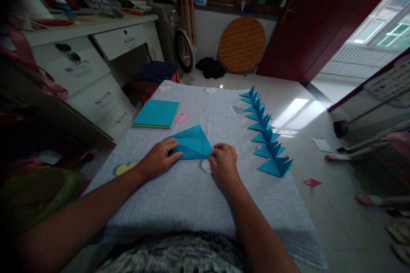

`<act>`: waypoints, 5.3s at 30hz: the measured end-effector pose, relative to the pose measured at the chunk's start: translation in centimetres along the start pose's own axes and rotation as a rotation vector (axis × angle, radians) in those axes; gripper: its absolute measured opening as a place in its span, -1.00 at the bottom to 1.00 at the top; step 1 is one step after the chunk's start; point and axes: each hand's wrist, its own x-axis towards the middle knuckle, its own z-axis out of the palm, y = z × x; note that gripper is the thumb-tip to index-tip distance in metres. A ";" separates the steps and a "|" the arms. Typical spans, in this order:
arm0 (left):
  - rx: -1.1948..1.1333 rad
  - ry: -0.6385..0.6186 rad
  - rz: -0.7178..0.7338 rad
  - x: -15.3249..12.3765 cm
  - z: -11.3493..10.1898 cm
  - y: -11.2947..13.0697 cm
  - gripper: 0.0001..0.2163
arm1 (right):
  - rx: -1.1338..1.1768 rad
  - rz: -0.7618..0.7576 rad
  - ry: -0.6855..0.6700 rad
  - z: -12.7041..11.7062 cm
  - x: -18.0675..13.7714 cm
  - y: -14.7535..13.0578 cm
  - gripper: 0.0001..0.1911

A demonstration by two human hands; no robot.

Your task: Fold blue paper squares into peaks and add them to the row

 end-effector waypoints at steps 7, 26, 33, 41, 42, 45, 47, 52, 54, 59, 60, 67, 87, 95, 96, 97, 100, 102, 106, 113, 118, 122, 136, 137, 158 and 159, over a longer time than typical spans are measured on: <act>0.093 0.052 -0.051 -0.1 0.5 -0.3 -0.78 | -0.053 0.016 0.064 0.3 -0.1 0.0 -0.88; 0.232 0.093 -0.041 0.3 1.3 -0.5 -0.78 | -0.080 0.025 0.073 -0.1 -0.1 0.4 -0.85; 0.273 0.105 -0.022 0.3 1.5 -0.6 -0.78 | -0.024 0.039 0.040 -0.4 0.0 1.2 -0.71; 0.243 0.094 -0.049 0.4 1.3 -0.3 -0.79 | 0.027 0.064 0.016 -0.7 0.0 1.2 -0.67; 0.245 0.093 -0.051 0.4 1.4 -0.3 -0.79 | 0.027 0.064 0.015 -0.8 0.0 1.0 -0.70; 0.266 0.092 -0.042 0.3 1.4 -0.4 -0.79 | 0.010 0.076 0.018 -0.8 0.0 0.5 -0.84; 0.276 0.094 -0.028 0.3 1.4 -0.5 -0.80 | -0.017 0.080 0.036 -0.7 0.1 0.2 -0.88; 0.288 0.076 -0.049 0.3 1.3 -0.4 -0.78 | -0.087 0.077 0.062 -0.4 0.2 -0.3 -0.88; 0.300 0.074 -0.088 0.2 1.3 -0.4 -0.79 | -0.107 0.085 0.045 -0.5 0.3 -0.4 -0.89; 0.324 0.063 -0.165 -0.1 1.2 0.0 -0.81 | -0.153 0.084 0.026 -0.6 0.2 -0.7 -0.87; 0.326 0.051 -0.172 -0.1 1.1 0.1 -0.82 | -0.160 0.079 0.029 -0.6 0.2 -0.7 -0.87; 0.327 -0.022 -0.174 -0.3 0.5 0.6 -0.87 | -0.172 0.025 0.033 -0.5 -0.3 -0.5 -0.90; -0.005 -0.085 -0.080 0.0 -0.7 0.1 -0.91 | -0.170 0.054 -0.035 -0.5 0.0 -0.9 -0.88; 0.054 -0.108 -0.159 0.3 -1.0 -0.2 -0.78 | -0.193 0.042 -0.015 -0.4 0.0 -0.9 -0.86; 0.082 -0.097 -0.167 0.3 -0.9 -0.2 -0.78 | -0.193 0.044 -0.014 -0.4 0.0 -0.9 -0.86; 0.111 -0.086 -0.177 0.3 -0.7 -0.2 -0.79 | -0.191 0.047 -0.013 -0.4 0.0 -0.9 -0.86; 0.186 -0.058 -0.215 0.2 -0.3 -0.3 -0.83 | -0.181 0.053 -0.007 -0.3 0.0 -0.9 -0.86; 0.212 -0.052 -0.228 0.1 -0.3 -0.3 -0.84 | -0.174 0.053 -0.004 -0.3 0.0 -0.9 -0.86; 0.204 -0.071 -0.239 0.1 -0.5 -0.3 -0.85 | -0.161 0.051 -0.004 -0.2 0.0 -0.8 -0.86; 0.206 -0.104 -0.268 0.3 -0.6 -0.1 -0.84 | -0.162 0.048 0.007 -0.2 -0.1 -0.7 -0.86; 0.232 -0.126 -0.284 0.4 -0.6 0.3 -0.84 | -0.158 0.054 0.000 -0.2 0.0 -0.8 -0.86; 0.227 -0.137 -0.285 0.3 -0.6 0.4 -0.84 | -0.158 0.055 0.013 -0.2 0.0 -0.8 -0.85; 0.266 -0.070 -0.311 0.4 -0.1 0.1 -0.80 | -0.147 0.065 0.007 -0.2 0.0 -0.8 -0.84; 0.273 -0.067 -0.313 0.4 0.0 0.0 -0.80 | -0.148 0.067 0.002 -0.2 0.0 -0.8 -0.84; 0.319 -0.071 -0.403 0.4 0.1 0.9 -0.84 | -0.169 0.062 0.009 -0.1 0.0 -0.8 -0.85; 0.317 -0.068 -0.401 0.3 0.2 0.9 -0.84 | -0.170 0.063 0.008 -0.1 0.0 -0.8 -0.85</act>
